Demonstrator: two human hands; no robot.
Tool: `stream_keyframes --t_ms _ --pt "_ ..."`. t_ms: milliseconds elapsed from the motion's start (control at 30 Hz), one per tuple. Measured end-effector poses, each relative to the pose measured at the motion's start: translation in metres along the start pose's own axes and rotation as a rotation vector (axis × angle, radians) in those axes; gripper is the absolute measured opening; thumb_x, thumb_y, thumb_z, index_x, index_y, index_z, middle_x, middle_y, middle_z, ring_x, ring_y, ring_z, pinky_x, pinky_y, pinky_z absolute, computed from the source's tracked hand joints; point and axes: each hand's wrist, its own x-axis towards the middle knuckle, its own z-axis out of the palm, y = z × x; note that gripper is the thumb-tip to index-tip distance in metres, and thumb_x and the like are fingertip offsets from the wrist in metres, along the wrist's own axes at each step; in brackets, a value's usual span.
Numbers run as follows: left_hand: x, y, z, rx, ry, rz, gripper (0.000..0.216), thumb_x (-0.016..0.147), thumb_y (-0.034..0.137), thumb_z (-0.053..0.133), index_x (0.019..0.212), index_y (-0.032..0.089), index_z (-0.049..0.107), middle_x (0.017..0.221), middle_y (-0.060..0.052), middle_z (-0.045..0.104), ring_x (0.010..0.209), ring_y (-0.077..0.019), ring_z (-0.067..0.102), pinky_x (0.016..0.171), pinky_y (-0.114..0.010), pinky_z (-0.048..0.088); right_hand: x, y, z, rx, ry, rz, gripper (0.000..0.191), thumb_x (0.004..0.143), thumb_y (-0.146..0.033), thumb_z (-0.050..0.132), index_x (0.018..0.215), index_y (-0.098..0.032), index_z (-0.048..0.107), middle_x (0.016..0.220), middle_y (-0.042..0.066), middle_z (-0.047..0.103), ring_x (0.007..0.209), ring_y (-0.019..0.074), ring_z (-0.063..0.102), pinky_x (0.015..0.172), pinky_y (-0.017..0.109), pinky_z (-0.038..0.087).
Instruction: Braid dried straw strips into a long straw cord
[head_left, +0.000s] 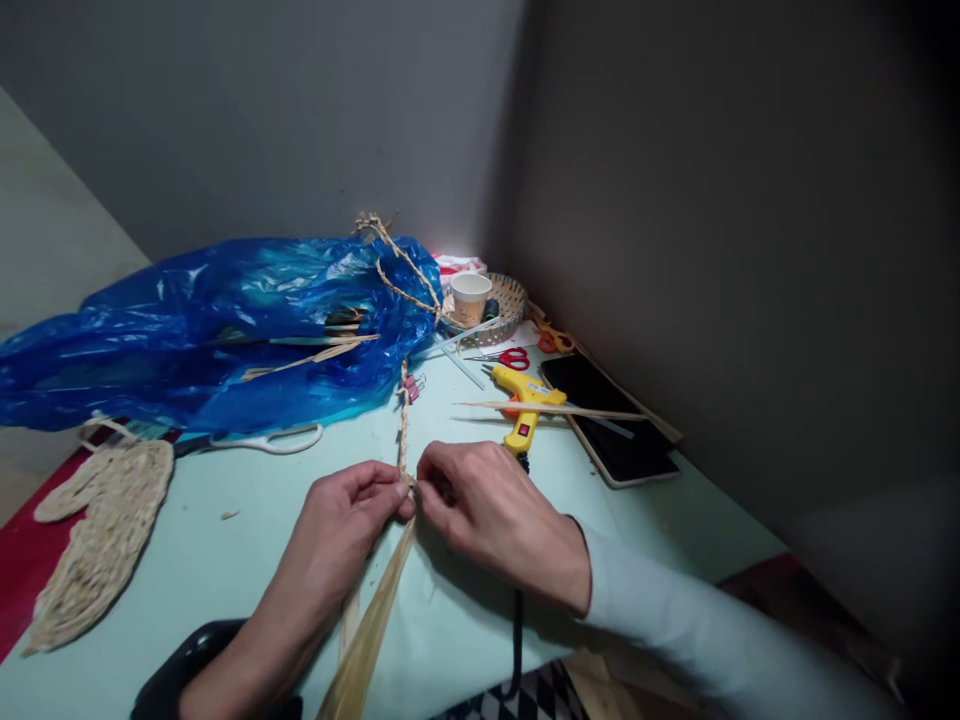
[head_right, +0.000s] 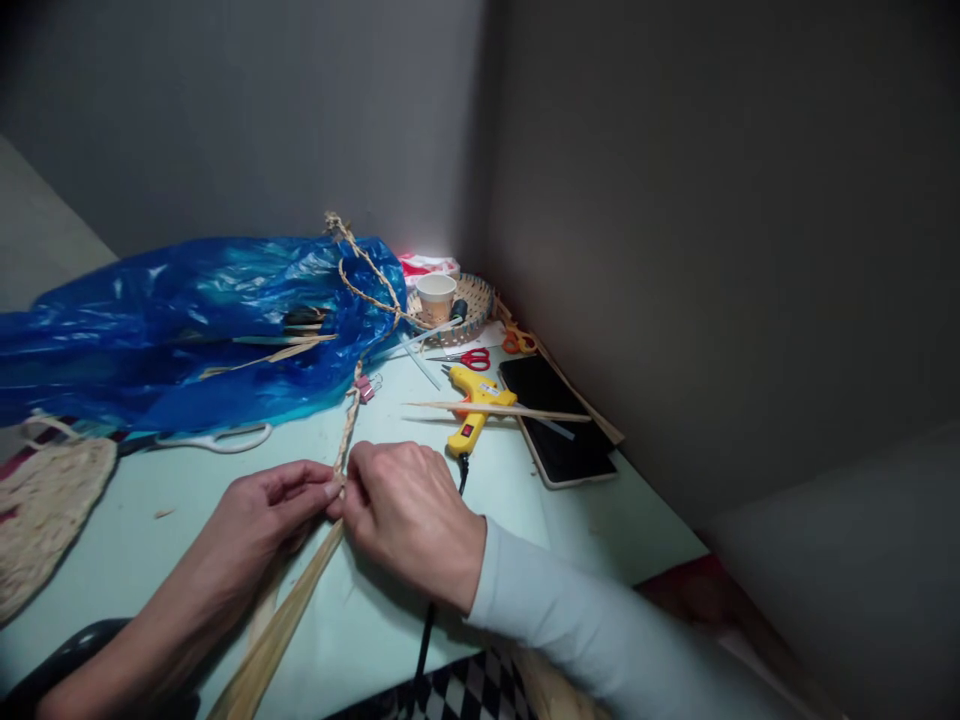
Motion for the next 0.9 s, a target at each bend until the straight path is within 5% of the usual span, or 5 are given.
stream_keyframes --t_ms 300,567,667,800,900 --pt "-0.004 -0.008 0.006 -0.165 0.021 -0.004 0.025 0.065 0.032 0.077 0.080 0.012 0.072 0.040 0.009 0.045 0.037 -0.0055 0.030 0.042 -0.020 0.018 -0.016 -0.015 0.029 -0.239 0.234 -0.123 0.018 0.096 -0.022 0.044 0.089 -0.016 0.059 0.081 0.005 0.067 0.072 0.0191 0.059 0.061 0.032 0.030" --pt "-0.007 -0.009 -0.002 -0.328 -0.060 0.007 0.022 0.063 0.023 0.079 0.083 0.014 0.076 0.052 0.005 0.058 0.048 -0.0091 0.044 0.050 -0.023 0.035 -0.025 -0.034 0.041 -0.525 0.215 -0.254 0.016 0.090 -0.005 0.048 0.091 -0.010 0.063 0.084 0.011 0.067 0.074 0.0236 0.058 0.060 0.034 0.037" --pt "-0.007 -0.008 -0.007 -0.356 -0.085 0.001 0.025 0.065 0.022 0.080 0.088 0.012 0.075 0.065 0.000 0.067 0.051 -0.0077 0.046 0.051 -0.021 0.036 -0.030 -0.031 0.023 -0.280 0.189 -0.218 0.020 0.095 -0.022 0.049 0.096 -0.012 0.067 0.090 0.011 0.068 0.079 0.0220 0.059 0.068 0.033 0.043" --pt "-0.009 -0.005 -0.011 -0.364 -0.123 -0.003 0.033 0.067 0.024 0.080 0.095 0.009 0.072 0.079 -0.005 0.072 0.051 -0.0045 0.043 0.050 -0.018 0.032 -0.018 -0.015 -0.005 0.205 0.242 0.034 0.028 0.096 -0.032 0.053 0.114 -0.015 0.065 0.101 0.010 0.070 0.091 0.0188 0.062 0.083 0.031 0.045" --pt "-0.010 -0.003 -0.011 -0.349 -0.155 0.004 0.037 0.068 0.027 0.080 0.098 0.009 0.069 0.075 -0.003 0.070 0.051 -0.0049 0.045 0.051 -0.018 0.034 0.001 -0.003 -0.005 0.628 -0.057 0.099 0.037 0.095 -0.041 0.053 0.115 -0.012 0.064 0.099 0.009 0.069 0.083 0.0161 0.063 0.077 0.028 0.047"
